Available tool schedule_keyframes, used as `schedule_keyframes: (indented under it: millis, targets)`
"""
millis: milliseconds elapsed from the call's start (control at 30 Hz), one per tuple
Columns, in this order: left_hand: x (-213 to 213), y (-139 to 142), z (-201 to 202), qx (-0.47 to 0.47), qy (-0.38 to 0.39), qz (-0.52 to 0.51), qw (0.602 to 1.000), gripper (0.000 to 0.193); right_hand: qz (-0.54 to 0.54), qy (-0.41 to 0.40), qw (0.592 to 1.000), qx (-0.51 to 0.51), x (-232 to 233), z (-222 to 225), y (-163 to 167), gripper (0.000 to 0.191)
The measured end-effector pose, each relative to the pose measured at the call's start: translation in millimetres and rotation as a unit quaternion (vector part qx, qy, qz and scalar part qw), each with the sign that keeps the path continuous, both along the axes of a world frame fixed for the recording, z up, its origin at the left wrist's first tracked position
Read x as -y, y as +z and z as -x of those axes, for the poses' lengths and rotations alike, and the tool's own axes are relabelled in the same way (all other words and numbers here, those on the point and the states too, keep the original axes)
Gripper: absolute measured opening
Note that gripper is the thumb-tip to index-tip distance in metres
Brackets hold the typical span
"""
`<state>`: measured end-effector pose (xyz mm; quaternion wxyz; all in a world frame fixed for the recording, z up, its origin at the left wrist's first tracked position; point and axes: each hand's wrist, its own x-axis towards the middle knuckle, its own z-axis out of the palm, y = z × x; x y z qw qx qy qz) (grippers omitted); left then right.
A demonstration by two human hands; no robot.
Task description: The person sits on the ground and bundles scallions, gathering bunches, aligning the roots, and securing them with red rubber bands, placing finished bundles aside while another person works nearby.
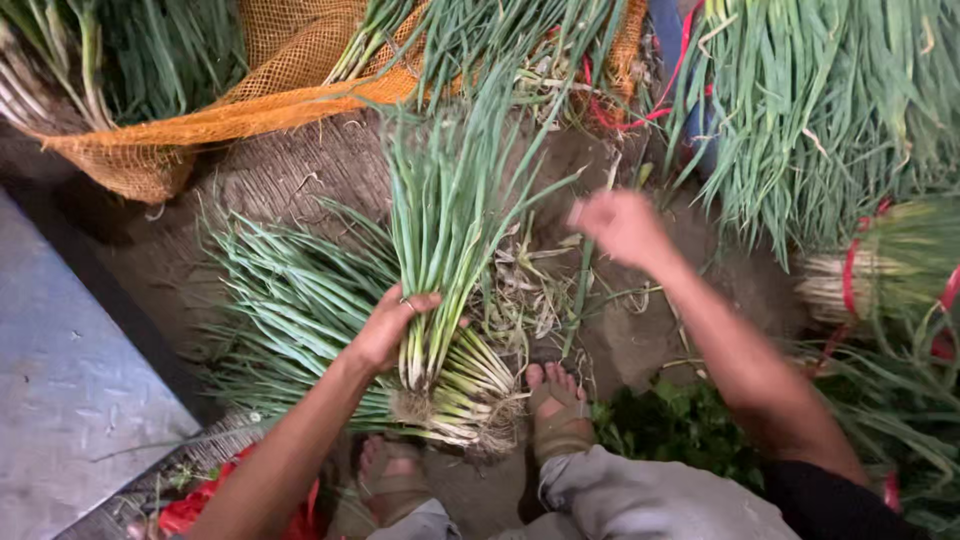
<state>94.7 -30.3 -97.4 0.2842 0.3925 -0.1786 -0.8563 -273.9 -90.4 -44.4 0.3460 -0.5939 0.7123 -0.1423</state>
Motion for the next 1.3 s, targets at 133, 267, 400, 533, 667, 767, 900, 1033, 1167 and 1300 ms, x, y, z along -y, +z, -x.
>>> schedule_keyframes:
  millis: [133, 267, 400, 533, 667, 767, 900, 1033, 1167, 1300]
  targets:
    - [6.0, 8.0, 8.5, 0.0, 0.006, 0.046, 0.999, 0.043, 0.258, 0.161, 0.942, -0.145, -52.7, -42.7, 11.0, 0.027]
    - [5.1, 3.2, 15.9, 0.006, -0.013, 0.019, 1.0, 0.04, 0.376, 0.2, 0.905, -0.009, -58.0, -85.8, 27.7, 0.022]
    - [-0.5, -1.8, 12.7, 0.019, -0.038, 0.037, 0.998, 0.04, 0.376, 0.298, 0.875, -0.058, -42.3, -103.9, 33.1, 0.023]
    - [-4.9, -2.0, 7.1, -0.005, -0.042, 0.014, 0.999, 0.039, 0.345, 0.343, 0.873, -0.042, -34.2, -103.2, 32.2, 0.013]
    - [-4.7, -2.5, 12.9, -0.012, 0.019, -0.04, 0.999, 0.04, 0.348, 0.399, 0.839, -0.123, -51.3, -108.5, 27.0, 0.012]
    - [-0.8, -3.6, 19.3, -0.042, 0.064, -0.043, 0.996, 0.037, 0.308, 0.468, 0.822, -0.105, -80.3, -122.1, 20.0, 0.019]
    - [6.3, -4.4, 16.2, -0.001, 0.066, -0.023, 0.998, 0.032, -0.011, 0.615, 0.789, 0.009, -106.5, -130.7, 20.7, 0.012]
    - [7.1, -6.8, 12.5, -0.011, 0.088, -0.005, 0.996, 0.026, -0.171, 0.654, 0.662, 0.323, -108.1, -119.3, 49.0, 0.004]
    - [10.9, -10.3, 14.3, -0.008, 0.108, -0.029, 0.994, 0.024, -0.158, 0.647, 0.61, 0.429, -100.6, -112.8, 84.6, 0.009]
    - [22.9, -7.2, 6.1, 0.003, 0.1, -0.031, 0.995, 0.021, -0.154, 0.543, 0.608, 0.558, -93.6, -103.7, 101.0, 0.012]
